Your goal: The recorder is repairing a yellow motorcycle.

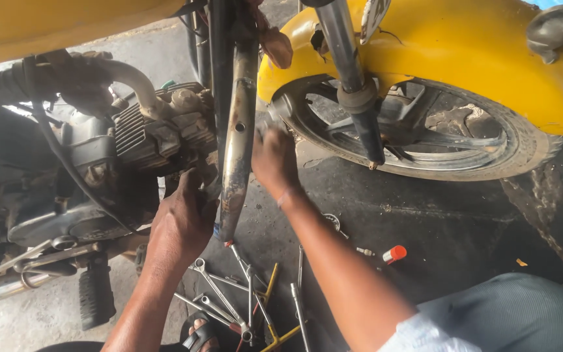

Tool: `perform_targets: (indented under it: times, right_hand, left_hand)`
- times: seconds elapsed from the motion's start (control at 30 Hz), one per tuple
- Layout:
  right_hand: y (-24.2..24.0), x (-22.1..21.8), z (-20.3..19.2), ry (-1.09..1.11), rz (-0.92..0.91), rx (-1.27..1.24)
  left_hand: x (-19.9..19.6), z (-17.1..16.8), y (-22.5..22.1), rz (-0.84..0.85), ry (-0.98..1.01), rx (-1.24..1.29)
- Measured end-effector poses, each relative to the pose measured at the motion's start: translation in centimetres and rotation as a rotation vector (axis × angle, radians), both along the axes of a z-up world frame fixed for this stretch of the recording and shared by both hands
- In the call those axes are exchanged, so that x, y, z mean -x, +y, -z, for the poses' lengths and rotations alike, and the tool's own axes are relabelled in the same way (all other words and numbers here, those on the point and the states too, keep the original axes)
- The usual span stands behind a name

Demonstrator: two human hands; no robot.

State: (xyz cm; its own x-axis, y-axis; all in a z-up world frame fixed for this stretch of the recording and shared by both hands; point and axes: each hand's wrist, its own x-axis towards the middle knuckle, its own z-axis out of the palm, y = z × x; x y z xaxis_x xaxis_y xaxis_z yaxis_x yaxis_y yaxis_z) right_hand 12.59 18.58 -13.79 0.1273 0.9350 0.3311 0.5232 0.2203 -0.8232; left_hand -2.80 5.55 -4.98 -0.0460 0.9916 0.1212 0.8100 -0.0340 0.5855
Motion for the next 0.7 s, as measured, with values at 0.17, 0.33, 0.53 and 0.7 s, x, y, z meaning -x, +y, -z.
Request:
perform_targets:
  times: [0.17,0.33,0.53,0.7]
  right_hand:
    - [-6.9,-0.1,2.5,0.116,-0.005,-0.434]
    - [-9.4,-0.2,3.7,0.402,-0.148,-0.318]
    - [-10.5,-0.2,7.5,0.341,-0.291,-0.344]
    - [-6.8,-1.0,12.7,0.747,-0.096,0.03]
  left_hand:
    - [0.1,2.2,0.9,-0.006,0.023,0.016]
    - [1.3,4.0,2.1,0.199,0.073,-0.204]
    - [2.8,7.8,6.9,0.422,0.399,0.254]
    - [2.0,7.1,7.4,0.384,0.44,0.273]
